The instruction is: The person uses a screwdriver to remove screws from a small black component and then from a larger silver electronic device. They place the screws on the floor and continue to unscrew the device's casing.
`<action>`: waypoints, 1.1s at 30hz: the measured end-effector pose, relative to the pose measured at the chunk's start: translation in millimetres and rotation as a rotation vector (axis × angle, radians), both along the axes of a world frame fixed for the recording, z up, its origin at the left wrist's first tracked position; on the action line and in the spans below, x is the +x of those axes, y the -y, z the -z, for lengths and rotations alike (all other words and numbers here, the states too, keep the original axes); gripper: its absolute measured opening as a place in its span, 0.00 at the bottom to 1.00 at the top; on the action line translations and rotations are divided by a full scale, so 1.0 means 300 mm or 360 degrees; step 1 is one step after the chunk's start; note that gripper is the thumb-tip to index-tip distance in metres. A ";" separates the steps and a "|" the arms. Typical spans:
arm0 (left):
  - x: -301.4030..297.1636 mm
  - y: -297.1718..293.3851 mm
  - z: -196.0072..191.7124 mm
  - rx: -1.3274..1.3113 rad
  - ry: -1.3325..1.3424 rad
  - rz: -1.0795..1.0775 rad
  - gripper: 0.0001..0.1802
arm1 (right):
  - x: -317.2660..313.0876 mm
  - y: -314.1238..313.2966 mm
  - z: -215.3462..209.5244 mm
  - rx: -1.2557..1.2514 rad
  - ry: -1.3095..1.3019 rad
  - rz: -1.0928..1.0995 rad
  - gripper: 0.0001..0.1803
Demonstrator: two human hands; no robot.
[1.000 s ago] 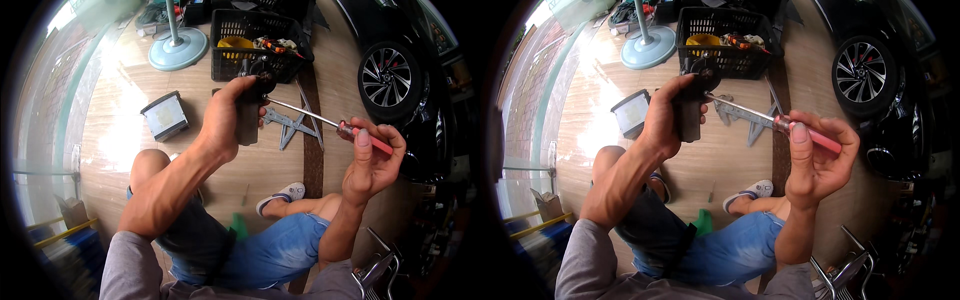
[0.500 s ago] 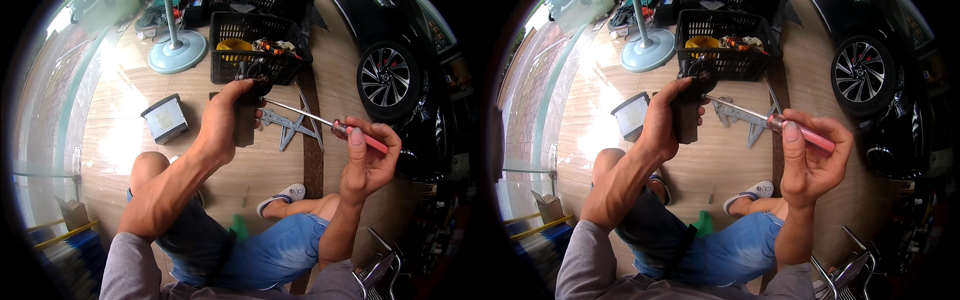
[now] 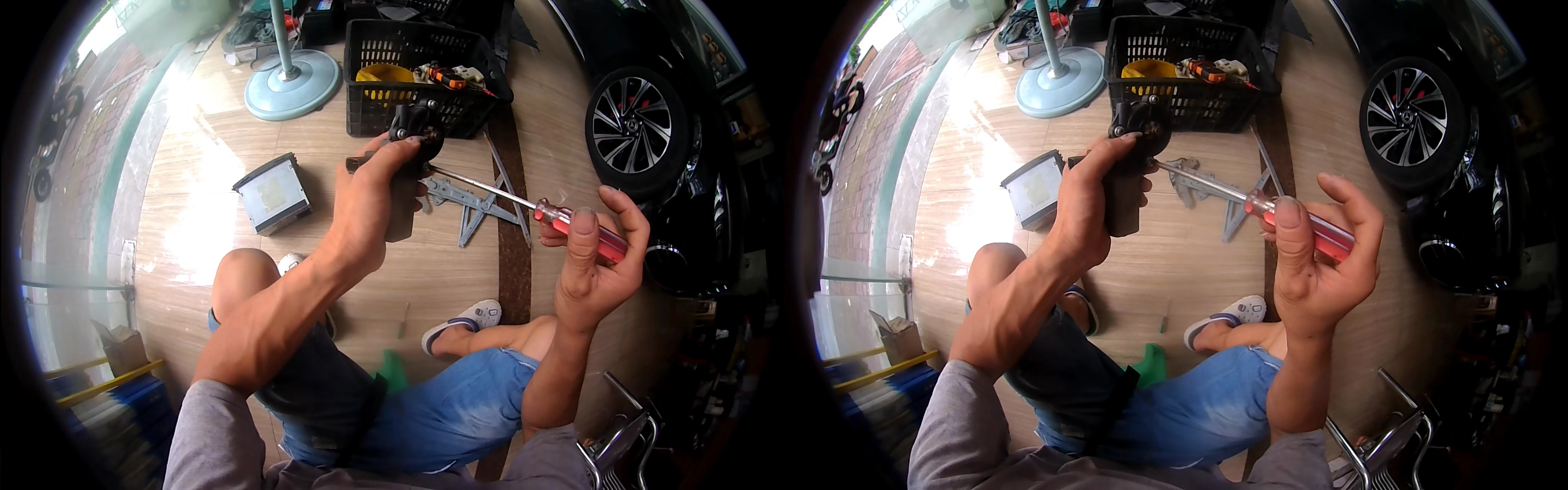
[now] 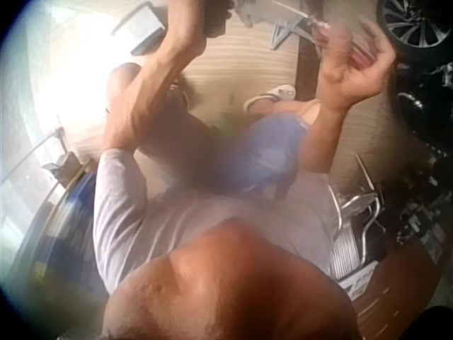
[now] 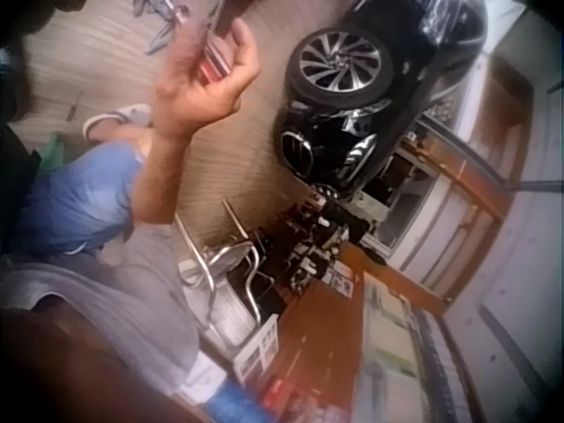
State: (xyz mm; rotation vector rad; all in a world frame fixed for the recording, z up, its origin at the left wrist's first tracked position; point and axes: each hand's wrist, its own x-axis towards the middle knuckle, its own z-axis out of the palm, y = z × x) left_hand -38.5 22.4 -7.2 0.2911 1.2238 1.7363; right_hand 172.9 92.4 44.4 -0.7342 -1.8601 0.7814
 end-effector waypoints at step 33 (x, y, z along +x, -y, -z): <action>0.018 -0.013 -0.002 -0.0050 -0.0116 0.0018 0.19 | 0.008 -0.074 0.027 -0.0049 -0.0367 -0.0554 0.19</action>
